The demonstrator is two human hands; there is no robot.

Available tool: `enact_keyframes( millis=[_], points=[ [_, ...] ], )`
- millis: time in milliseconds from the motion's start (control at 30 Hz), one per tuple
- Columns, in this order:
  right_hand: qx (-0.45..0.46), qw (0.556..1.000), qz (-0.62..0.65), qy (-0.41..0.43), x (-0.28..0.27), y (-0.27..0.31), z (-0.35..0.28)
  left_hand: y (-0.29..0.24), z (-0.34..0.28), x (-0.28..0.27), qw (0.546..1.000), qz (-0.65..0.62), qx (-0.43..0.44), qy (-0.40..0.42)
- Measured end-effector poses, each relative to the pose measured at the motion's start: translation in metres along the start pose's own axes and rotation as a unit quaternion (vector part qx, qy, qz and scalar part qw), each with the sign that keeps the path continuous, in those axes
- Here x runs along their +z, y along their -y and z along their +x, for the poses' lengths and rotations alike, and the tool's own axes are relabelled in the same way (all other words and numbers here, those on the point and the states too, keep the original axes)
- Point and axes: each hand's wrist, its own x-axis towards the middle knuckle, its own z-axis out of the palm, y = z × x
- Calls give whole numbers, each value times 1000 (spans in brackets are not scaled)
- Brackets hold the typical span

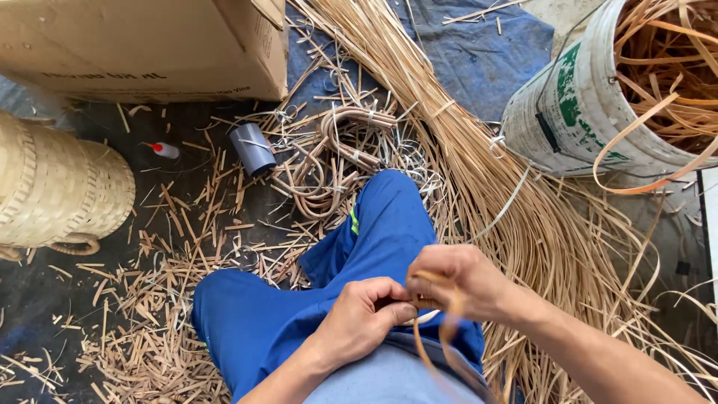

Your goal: The person sits on the floor of a bamboo workshop and wraps thin rattan strips tightly around a bent bamboo basket handle, winding the strip along the handle and pulling each turn snug. Finished wrapped handles are kept in a cardboard box beside them.

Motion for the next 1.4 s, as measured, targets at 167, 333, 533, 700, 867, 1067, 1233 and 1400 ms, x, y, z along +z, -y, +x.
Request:
enact_keyframes(
  millis=[167, 333, 533, 700, 867, 1067, 1233, 1400],
  points=[
    [360, 869, 327, 89, 10, -23, 6, -17, -7, 7, 992, 65, -22, -101],
    [355, 847, 380, 107, 22, -45, 3, -20, -7, 3, 980, 137, 122, -76],
    [381, 900, 207, 43, -16, -41, -1, -19, 0, -2, 949, 216, 208, -96],
    [295, 931, -143, -161, -62, -56, -75, -20, 0, -5, 968, 202, 106, -106],
    [107, 964, -82, -229, -68, 34, -118, -23, 1, 0, 975, 181, 27, -128],
    [172, 959, -193, -114, 42, 38, -53, -15, 4, 4, 960, 227, 111, -118],
    [151, 942, 112, -279, 24, 24, -58, -6, -1, -5, 966, 203, 83, -134],
    [375, 838, 306, -252, -55, -88, -174, 23, 3, -17, 993, 21, -4, -115]
  ],
)
